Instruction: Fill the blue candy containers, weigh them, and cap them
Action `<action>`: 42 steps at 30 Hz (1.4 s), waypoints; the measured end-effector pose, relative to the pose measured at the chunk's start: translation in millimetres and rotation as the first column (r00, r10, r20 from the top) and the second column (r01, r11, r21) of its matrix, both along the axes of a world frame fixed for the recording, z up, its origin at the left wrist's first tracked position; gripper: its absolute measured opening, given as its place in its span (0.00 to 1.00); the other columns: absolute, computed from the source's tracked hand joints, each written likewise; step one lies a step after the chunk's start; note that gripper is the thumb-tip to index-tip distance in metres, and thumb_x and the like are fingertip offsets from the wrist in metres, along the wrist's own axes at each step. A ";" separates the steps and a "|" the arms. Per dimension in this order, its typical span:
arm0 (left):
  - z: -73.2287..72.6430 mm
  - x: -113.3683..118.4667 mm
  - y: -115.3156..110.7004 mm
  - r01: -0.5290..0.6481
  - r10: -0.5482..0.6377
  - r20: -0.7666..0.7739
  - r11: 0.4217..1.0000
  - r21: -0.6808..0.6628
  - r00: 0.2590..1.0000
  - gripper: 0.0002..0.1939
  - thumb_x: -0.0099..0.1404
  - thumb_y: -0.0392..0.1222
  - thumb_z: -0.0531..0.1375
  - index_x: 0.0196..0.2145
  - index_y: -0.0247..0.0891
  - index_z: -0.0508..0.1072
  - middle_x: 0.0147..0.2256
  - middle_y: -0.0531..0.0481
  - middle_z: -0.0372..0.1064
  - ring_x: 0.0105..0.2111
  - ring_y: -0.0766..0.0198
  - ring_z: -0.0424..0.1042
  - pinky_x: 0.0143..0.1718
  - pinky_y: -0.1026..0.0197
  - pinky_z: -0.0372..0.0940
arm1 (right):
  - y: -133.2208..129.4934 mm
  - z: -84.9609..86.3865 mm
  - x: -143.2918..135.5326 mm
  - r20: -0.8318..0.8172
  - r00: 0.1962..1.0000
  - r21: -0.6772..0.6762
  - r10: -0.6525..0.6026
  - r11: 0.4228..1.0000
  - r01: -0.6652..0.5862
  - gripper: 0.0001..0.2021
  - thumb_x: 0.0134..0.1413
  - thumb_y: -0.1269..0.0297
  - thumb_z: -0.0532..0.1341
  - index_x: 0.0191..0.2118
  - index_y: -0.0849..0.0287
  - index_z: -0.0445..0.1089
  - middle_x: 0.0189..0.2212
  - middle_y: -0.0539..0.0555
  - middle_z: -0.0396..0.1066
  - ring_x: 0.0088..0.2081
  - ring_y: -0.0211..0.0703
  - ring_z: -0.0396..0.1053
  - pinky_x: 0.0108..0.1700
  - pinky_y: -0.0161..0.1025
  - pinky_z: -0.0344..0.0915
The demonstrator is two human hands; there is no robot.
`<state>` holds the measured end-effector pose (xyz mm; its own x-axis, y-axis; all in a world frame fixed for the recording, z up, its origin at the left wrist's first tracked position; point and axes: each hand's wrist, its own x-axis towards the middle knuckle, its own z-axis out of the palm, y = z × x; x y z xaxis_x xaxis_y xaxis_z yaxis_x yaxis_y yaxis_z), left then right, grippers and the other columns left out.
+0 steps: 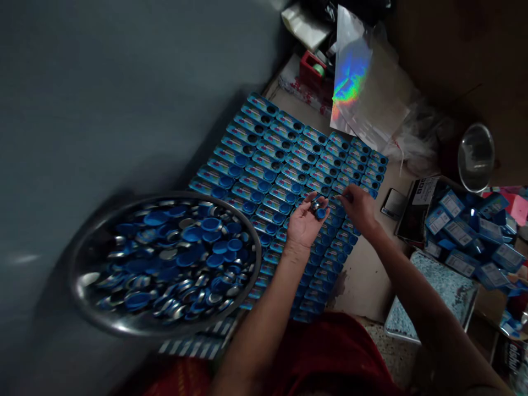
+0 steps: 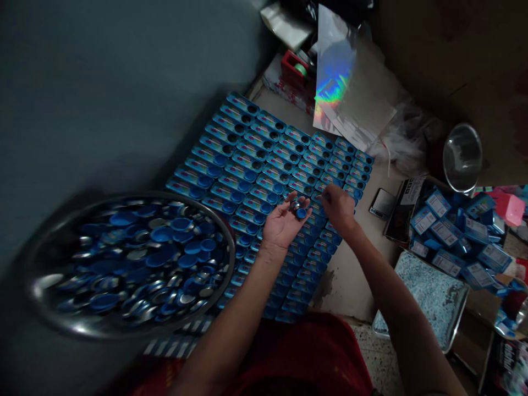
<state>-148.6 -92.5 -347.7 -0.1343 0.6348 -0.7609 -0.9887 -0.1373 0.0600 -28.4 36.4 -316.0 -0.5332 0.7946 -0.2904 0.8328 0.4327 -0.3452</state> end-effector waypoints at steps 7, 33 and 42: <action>-7.1 19.2 -6.3 0.095 -0.094 0.039 0.995 -0.030 0.995 0.21 0.70 0.29 0.54 0.55 0.37 0.77 0.37 0.45 0.79 0.44 0.60 0.81 0.43 0.61 0.74 | -77.1 -27.4 30.2 -0.416 0.909 -0.167 -0.004 0.983 -0.072 0.07 0.65 0.64 0.67 0.44 0.50 0.83 0.41 0.54 0.81 0.42 0.45 0.78 0.45 0.38 0.71; -11.3 11.1 -4.8 0.048 -0.050 -0.093 0.999 -0.019 0.994 0.15 0.66 0.24 0.66 0.45 0.40 0.77 0.40 0.51 0.81 0.56 0.59 0.80 0.65 0.51 0.71 | 35.2 -19.3 0.7 0.306 0.952 -0.039 -0.026 0.998 0.040 0.15 0.52 0.62 0.74 0.46 0.51 0.76 0.40 0.57 0.80 0.43 0.58 0.76 0.43 0.44 0.65; -9.2 19.5 -9.2 0.109 -0.120 -0.133 0.990 -0.090 0.984 0.15 0.68 0.24 0.64 0.48 0.41 0.76 0.40 0.51 0.80 0.46 0.65 0.82 0.56 0.61 0.75 | -59.5 -11.7 15.1 -0.424 0.905 -0.069 0.035 0.995 -0.071 0.09 0.67 0.66 0.62 0.47 0.51 0.78 0.46 0.56 0.77 0.47 0.47 0.77 0.50 0.42 0.71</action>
